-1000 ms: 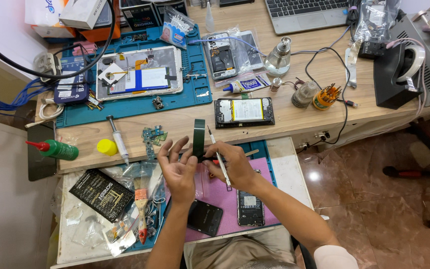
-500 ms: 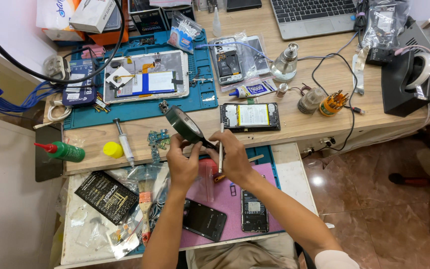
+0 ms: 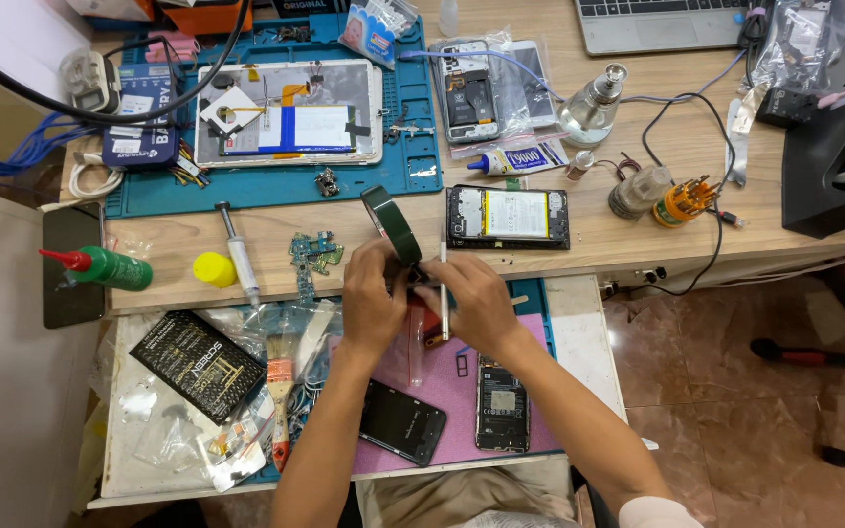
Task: The person works at a cluttered electronics repair bench, handling a roll of black tape and a small electronic component. They use a white stylus-like tool to mark or adjust the component while holding the tape roll. The person repeatedly picks up and sets down the component and tape throughout the clip.
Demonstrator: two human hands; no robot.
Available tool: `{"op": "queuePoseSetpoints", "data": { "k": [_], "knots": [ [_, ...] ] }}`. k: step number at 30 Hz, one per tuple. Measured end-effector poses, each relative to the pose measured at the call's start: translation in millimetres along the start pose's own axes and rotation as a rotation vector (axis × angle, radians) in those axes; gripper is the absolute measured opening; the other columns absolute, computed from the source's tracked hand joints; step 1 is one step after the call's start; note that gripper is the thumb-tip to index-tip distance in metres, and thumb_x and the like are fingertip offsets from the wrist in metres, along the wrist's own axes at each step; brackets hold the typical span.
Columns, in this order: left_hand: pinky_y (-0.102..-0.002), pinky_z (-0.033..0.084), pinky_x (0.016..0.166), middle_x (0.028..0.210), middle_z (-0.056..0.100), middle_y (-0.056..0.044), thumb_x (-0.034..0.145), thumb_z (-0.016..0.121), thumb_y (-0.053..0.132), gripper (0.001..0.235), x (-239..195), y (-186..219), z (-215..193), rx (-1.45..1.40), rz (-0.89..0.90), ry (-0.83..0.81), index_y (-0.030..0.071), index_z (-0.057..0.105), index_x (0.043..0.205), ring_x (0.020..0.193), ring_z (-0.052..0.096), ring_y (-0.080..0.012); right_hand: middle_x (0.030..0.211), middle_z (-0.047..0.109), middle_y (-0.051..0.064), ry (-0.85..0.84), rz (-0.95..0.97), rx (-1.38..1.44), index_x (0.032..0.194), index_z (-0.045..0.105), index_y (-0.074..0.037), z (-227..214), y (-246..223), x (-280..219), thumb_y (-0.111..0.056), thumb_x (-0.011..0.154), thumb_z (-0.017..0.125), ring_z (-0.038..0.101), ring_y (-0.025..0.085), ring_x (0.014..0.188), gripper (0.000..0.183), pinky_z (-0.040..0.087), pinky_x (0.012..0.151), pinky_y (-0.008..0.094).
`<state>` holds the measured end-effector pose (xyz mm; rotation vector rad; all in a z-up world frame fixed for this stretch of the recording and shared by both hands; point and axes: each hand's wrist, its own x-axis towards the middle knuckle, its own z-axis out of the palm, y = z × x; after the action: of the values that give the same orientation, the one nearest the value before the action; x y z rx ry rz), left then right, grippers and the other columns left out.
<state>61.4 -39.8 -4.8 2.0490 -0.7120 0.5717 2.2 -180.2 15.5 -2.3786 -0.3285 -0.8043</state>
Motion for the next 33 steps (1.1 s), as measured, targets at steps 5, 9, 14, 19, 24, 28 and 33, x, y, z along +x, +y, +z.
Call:
{"op": "queuePoseSetpoints", "data": {
  "k": [5, 9, 14, 19, 24, 28, 33],
  "knots": [
    [-0.036, 0.045, 0.079, 0.089, 0.060, -0.007, 0.064, 0.071, 0.000, 0.029, 1.6, -1.8, 0.5, 0.021, -0.026, -0.023, 0.005, 0.059, 0.090, 0.096, 0.057, -0.0264, 0.082, 0.065, 0.008, 0.064, 0.139, 0.259, 0.106, 0.064, -0.006, -18.9, -2.9, 10.4, -0.012, 0.089, 0.051, 0.064, 0.023, 0.076, 0.022, 0.051, 0.070, 0.032],
    [-0.037, 0.045, 0.081, 0.093, 0.061, -0.009, 0.062, 0.071, 0.000, 0.026, 6.7, -2.2, -1.9, 0.020, -0.027, -0.052, 0.004, 0.061, 0.086, 0.099, 0.057, -0.0276, 0.078, 0.068, 0.010, 0.055, 0.400, 0.554, 0.107, 0.062, -0.003, -21.9, 8.2, 5.0, -0.009, 0.084, 0.051, 0.067, 0.018, 0.071, 0.026, 0.051, 0.067, 0.031],
    [-0.036, 0.045, 0.085, 0.091, 0.062, -0.006, 0.061, 0.071, -0.004, 0.026, 12.9, -1.2, -5.3, -0.027, -0.068, -0.050, 0.004, 0.063, 0.085, 0.098, 0.058, -0.0260, 0.067, 0.067, 0.012, 0.002, 0.454, 0.614, 0.098, 0.064, 0.003, -11.0, 17.3, -1.2, 0.000, 0.083, 0.054, 0.067, 0.017, 0.061, 0.018, 0.052, 0.060, 0.027],
    [-0.035, 0.044, 0.087, 0.091, 0.061, -0.003, 0.059, 0.073, -0.002, 0.029, 13.2, -4.8, -5.6, -0.015, -0.084, -0.054, 0.007, 0.064, 0.085, 0.099, 0.056, -0.0225, 0.075, 0.067, 0.010, -0.065, 0.368, 0.551, 0.094, 0.069, -0.004, -9.6, 9.3, 21.1, -0.007, 0.085, 0.059, 0.063, 0.014, 0.062, 0.013, 0.050, 0.055, 0.026],
    [-0.036, 0.045, 0.087, 0.091, 0.062, -0.003, 0.058, 0.072, -0.002, 0.030, 15.1, -3.8, -9.0, -0.044, -0.093, -0.050, 0.007, 0.064, 0.085, 0.098, 0.057, -0.0238, 0.076, 0.065, 0.012, -0.042, 0.168, 0.446, 0.090, 0.064, -0.002, -1.4, 1.1, 23.6, -0.004, 0.081, 0.061, 0.066, 0.027, 0.065, 0.009, 0.053, 0.054, 0.030],
    [-0.035, 0.045, 0.087, 0.091, 0.062, -0.003, 0.061, 0.072, -0.002, 0.028, 14.2, -5.1, -7.7, -0.034, -0.089, -0.039, 0.009, 0.065, 0.085, 0.098, 0.057, -0.0225, 0.081, 0.064, 0.012, -0.035, 0.022, 0.302, 0.088, 0.062, -0.003, 7.8, 4.3, 14.3, -0.006, 0.081, 0.061, 0.065, 0.029, 0.069, 0.008, 0.054, 0.057, 0.034],
    [-0.036, 0.045, 0.087, 0.093, 0.062, -0.005, 0.068, 0.070, 0.004, 0.021, 17.2, 0.4, -14.5, -0.058, -0.095, -0.052, 0.006, 0.063, 0.088, 0.098, 0.057, -0.0242, 0.080, 0.063, 0.007, -0.022, -0.017, 0.186, 0.090, 0.059, -0.007, 3.1, -8.3, 21.2, -0.008, 0.085, 0.057, 0.060, 0.019, 0.049, 0.006, 0.051, 0.045, 0.028]
  ]
}}
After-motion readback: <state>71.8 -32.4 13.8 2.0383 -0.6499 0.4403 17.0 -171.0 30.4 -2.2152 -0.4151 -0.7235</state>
